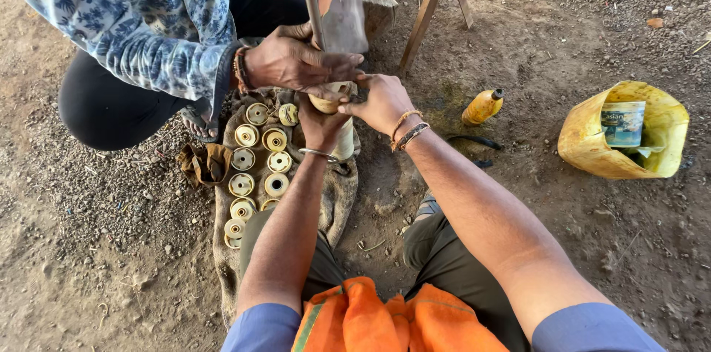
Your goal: The person holds a wooden disc mounted on a vertical metal rod while a coworker uses a chisel to shape its surface. The person rotates the disc, applies liquid from a bottle, and places finished discs onto a cloth on the ground.
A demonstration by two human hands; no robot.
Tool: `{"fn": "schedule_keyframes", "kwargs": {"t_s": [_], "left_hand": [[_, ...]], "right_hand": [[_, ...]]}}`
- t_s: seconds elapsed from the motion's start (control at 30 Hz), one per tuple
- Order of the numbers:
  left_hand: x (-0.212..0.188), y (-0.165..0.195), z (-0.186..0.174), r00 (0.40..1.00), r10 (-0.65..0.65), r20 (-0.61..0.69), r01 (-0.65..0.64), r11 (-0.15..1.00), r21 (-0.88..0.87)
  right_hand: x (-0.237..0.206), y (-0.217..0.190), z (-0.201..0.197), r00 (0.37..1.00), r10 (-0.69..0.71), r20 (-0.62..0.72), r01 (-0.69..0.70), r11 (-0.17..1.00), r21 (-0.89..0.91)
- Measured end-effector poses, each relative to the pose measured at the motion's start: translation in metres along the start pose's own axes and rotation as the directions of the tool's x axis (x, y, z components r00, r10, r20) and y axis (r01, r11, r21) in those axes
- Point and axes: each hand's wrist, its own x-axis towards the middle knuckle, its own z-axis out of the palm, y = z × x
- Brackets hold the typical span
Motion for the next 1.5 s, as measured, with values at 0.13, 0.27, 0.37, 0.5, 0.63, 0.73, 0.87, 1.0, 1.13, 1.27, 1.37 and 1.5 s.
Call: {"fn": "schedule_keyframes", "kwargs": {"t_s": [0.13,0.27,0.37,0.5,0.63,0.73,0.87,1.0,1.13,1.27,1.37,1.5], "left_hand": [[0.000,0.000,0.006,0.999,0.035,0.002,-0.035,0.999,-0.012],[0.003,0.001,0.008,0.999,-0.051,-0.017,0.051,0.999,-0.018],[0.004,0.005,0.004,1.000,-0.017,-0.020,0.016,0.996,-0.086],[0.002,0.017,-0.004,0.998,-0.059,-0.021,0.058,0.998,-0.023],[-0.001,0.034,-0.005,0.994,-0.086,0.067,0.093,0.988,-0.122],[-0.002,0.043,-0.005,0.999,-0.021,0.035,0.025,0.992,-0.126],[0.000,0.042,-0.008,1.000,0.005,0.008,-0.004,0.995,-0.099],[0.004,0.028,-0.009,1.000,-0.005,0.020,0.007,0.997,-0.075],[0.007,0.015,-0.008,0.997,-0.072,-0.011,0.070,0.992,-0.109],[0.011,0.017,-0.015,1.000,-0.023,-0.018,0.016,0.949,-0.315],[0.006,0.025,-0.020,0.998,0.018,-0.062,-0.035,0.959,-0.282],[0.003,0.032,-0.021,0.998,-0.045,-0.038,0.033,0.962,-0.271]], "right_hand": [[-0.001,0.007,-0.002,0.993,-0.094,-0.075,0.100,0.992,0.073],[-0.003,0.008,-0.002,0.995,-0.080,-0.062,0.084,0.994,0.068],[-0.006,0.000,-0.006,0.996,-0.078,-0.043,0.081,0.994,0.073],[-0.017,-0.025,-0.011,0.992,0.045,-0.114,-0.061,0.987,-0.148],[-0.036,-0.039,-0.020,0.952,-0.049,-0.301,-0.069,0.928,-0.367],[-0.042,-0.044,-0.026,0.957,0.005,-0.290,-0.104,0.939,-0.329],[-0.043,-0.044,-0.029,0.959,0.063,-0.278,-0.151,0.940,-0.307],[-0.039,-0.038,-0.030,0.962,0.092,-0.257,-0.174,0.933,-0.315],[-0.039,-0.040,-0.025,0.957,0.063,-0.284,-0.156,0.935,-0.318],[-0.042,-0.054,-0.022,0.968,0.070,-0.242,-0.147,0.936,-0.318],[-0.043,-0.058,-0.023,0.969,0.123,-0.216,-0.191,0.924,-0.332],[-0.041,-0.050,-0.021,0.969,0.161,-0.187,-0.214,0.926,-0.310]]}}
